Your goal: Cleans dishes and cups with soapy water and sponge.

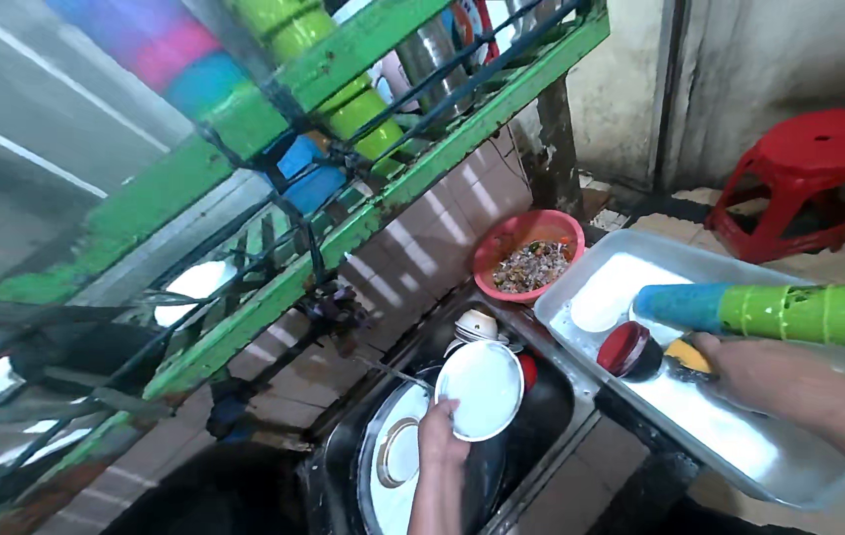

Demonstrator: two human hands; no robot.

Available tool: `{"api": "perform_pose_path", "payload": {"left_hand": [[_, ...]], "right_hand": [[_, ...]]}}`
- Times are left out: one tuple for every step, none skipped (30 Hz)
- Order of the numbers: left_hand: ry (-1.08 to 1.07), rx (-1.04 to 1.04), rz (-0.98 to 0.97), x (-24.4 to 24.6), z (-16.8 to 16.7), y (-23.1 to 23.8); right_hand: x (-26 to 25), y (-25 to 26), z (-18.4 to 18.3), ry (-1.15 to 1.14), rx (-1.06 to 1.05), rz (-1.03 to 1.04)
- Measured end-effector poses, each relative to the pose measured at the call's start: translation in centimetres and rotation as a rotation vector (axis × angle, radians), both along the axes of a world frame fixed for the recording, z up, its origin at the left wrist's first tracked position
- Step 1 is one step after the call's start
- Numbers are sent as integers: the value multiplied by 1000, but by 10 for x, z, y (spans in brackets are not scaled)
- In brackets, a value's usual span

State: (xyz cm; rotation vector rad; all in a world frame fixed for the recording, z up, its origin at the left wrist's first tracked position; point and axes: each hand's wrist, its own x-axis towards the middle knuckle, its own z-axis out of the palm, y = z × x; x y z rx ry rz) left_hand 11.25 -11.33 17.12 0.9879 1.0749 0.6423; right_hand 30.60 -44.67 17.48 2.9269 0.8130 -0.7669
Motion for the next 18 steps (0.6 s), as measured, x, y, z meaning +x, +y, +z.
{"api": "perform_pose_path", "payload": {"left_hand": [[-21,-12,-12,11,11,-5],[-41,-23,-24,22,21,-10],[-53,-29,-44,31,29,-14],[-56,-26,-61,41,37,-19],[-52,-12,-73,50,44,-24],[-45,15,-88,58,50,-29],[-36,49,-109,65,55,-34],[-22,87,-128,73,59,-38],[-5,127,-148,80,62,-42],[14,170,-171,86,66,-47],[30,211,-200,92,69,-51],[39,254,-231,97,72,-56],[49,309,-265,101,74,-61],[67,384,-304,103,75,-65],[89,491,-352,102,74,-68],[114,635,-400,101,72,-69],[141,808,-440,97,70,-68],[153,992,-454,94,68,-66]], "right_hand": [[0,-1,-1,-1,12,3],[0,-2,-2,-5,24,7],[0,-2,-1,-4,33,7],[0,-2,0,6,34,4],[-1,-2,1,13,38,5],[-1,-2,1,15,42,10],[-1,-2,1,19,49,12],[-1,-2,1,20,57,12],[-1,-2,1,23,67,10],[-1,-3,2,28,72,8],[-1,-3,2,29,73,10],[-1,-3,2,31,74,10],[-2,-3,3,33,71,13],[-2,-3,3,34,74,16],[-1,-3,3,37,76,17],[-1,-3,2,39,81,19],[-1,-3,2,39,81,20],[-1,-3,2,38,76,22]]}}
